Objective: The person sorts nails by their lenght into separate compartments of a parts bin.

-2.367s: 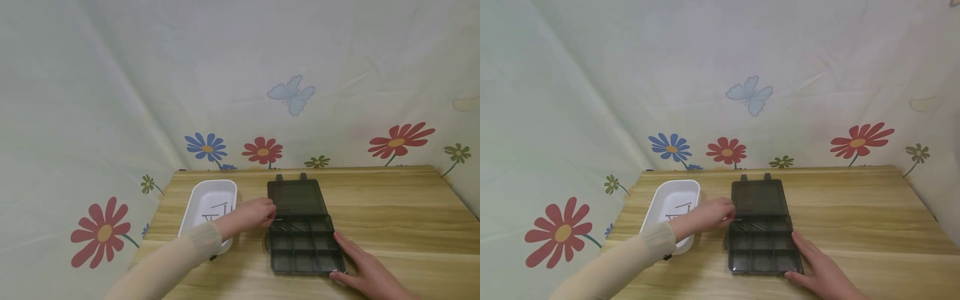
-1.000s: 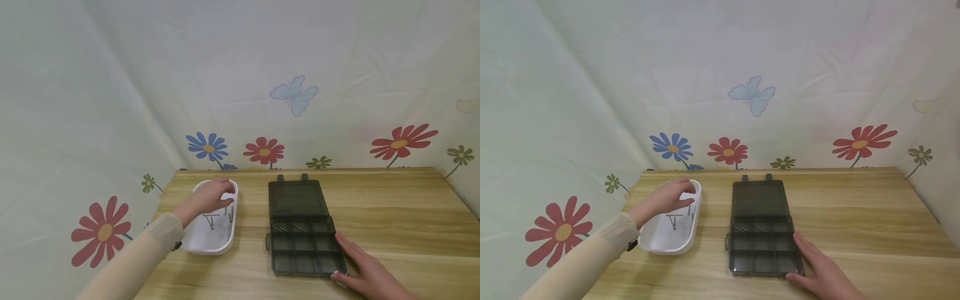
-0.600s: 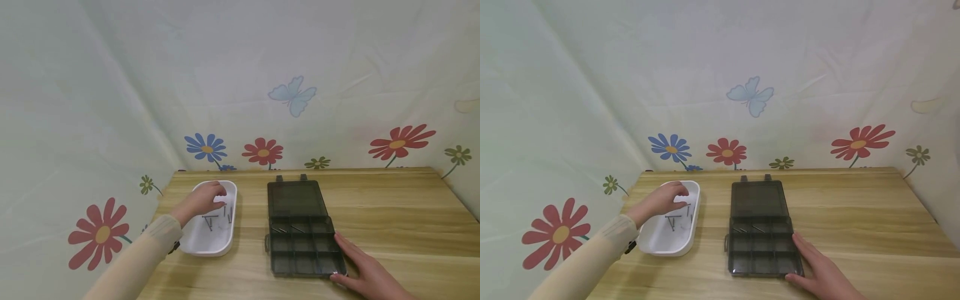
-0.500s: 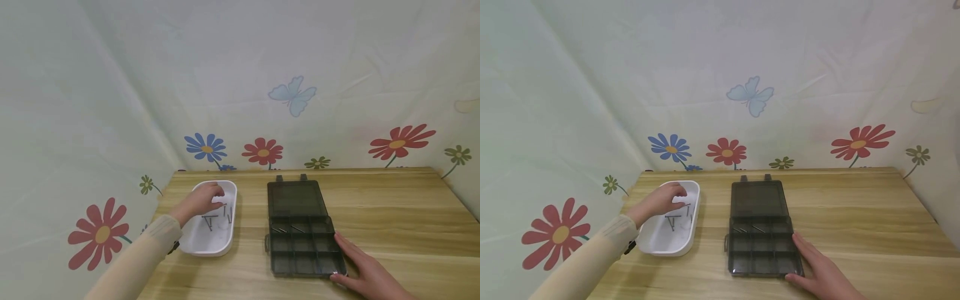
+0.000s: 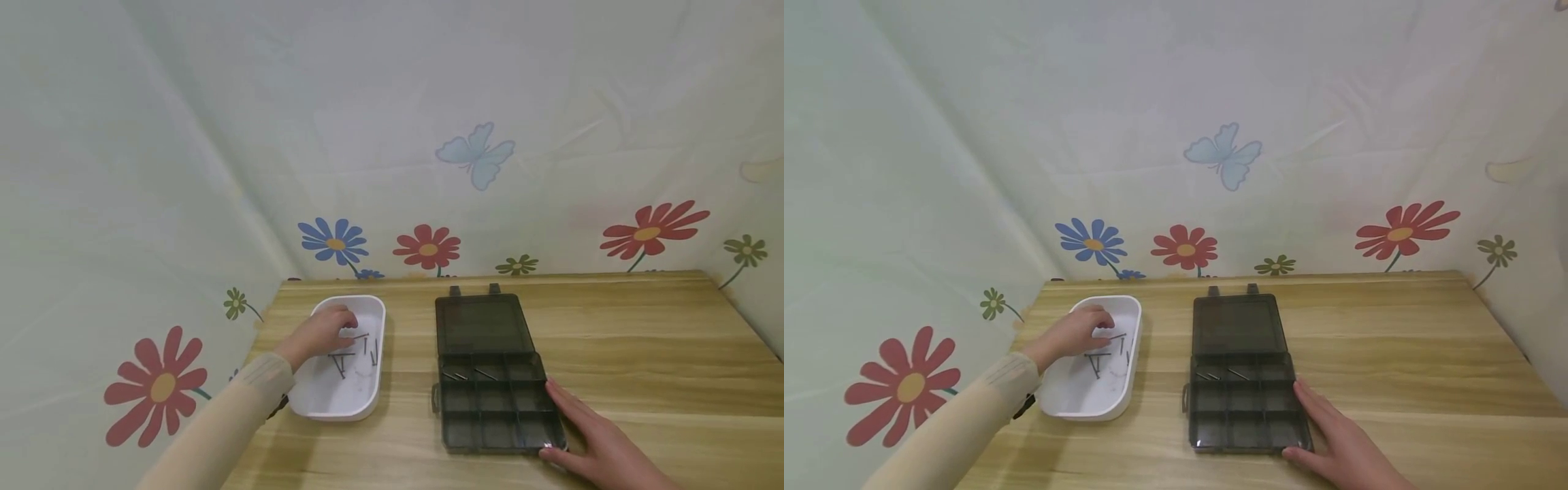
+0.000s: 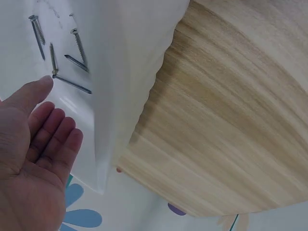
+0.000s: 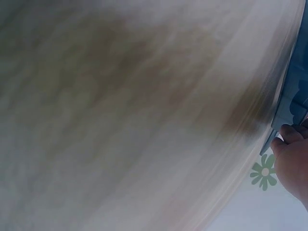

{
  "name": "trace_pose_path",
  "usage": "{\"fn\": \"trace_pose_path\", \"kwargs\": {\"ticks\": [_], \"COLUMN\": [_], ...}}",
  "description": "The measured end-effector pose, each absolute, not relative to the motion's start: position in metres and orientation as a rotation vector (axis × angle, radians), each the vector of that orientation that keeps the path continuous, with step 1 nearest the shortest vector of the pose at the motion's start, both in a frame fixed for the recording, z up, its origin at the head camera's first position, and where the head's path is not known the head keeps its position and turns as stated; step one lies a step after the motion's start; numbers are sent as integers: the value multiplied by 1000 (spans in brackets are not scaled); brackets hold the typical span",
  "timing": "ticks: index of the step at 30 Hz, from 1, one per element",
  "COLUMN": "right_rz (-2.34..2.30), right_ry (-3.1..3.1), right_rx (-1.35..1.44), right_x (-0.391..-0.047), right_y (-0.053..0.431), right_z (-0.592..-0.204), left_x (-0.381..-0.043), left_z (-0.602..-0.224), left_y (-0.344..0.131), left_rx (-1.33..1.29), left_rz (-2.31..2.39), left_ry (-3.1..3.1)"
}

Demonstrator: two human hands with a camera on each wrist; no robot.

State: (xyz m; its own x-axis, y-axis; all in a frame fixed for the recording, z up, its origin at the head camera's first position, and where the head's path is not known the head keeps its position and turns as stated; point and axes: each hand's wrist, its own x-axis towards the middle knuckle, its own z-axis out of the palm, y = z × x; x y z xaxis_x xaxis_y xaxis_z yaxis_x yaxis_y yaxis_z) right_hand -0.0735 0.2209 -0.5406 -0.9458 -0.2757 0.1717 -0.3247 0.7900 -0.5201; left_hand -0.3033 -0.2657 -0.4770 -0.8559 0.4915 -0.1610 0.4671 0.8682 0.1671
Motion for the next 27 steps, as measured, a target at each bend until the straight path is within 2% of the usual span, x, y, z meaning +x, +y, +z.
{"fn": "trace_pose_path", "kwargs": {"ticks": [14,27], "right_rz": [882,886], "right_ry": [-2889,-2893], "right_rx": [489,488], "right_x": [-75,-75], "right_y": [222,223], "right_z": [-542,-543], "left_x": [-314,-325], "left_z": [-482,-494], "left_y": [-257,-258], "left_rx": [605,756], "left_rz": [116,90], "left_ry": [2746,2778]}}
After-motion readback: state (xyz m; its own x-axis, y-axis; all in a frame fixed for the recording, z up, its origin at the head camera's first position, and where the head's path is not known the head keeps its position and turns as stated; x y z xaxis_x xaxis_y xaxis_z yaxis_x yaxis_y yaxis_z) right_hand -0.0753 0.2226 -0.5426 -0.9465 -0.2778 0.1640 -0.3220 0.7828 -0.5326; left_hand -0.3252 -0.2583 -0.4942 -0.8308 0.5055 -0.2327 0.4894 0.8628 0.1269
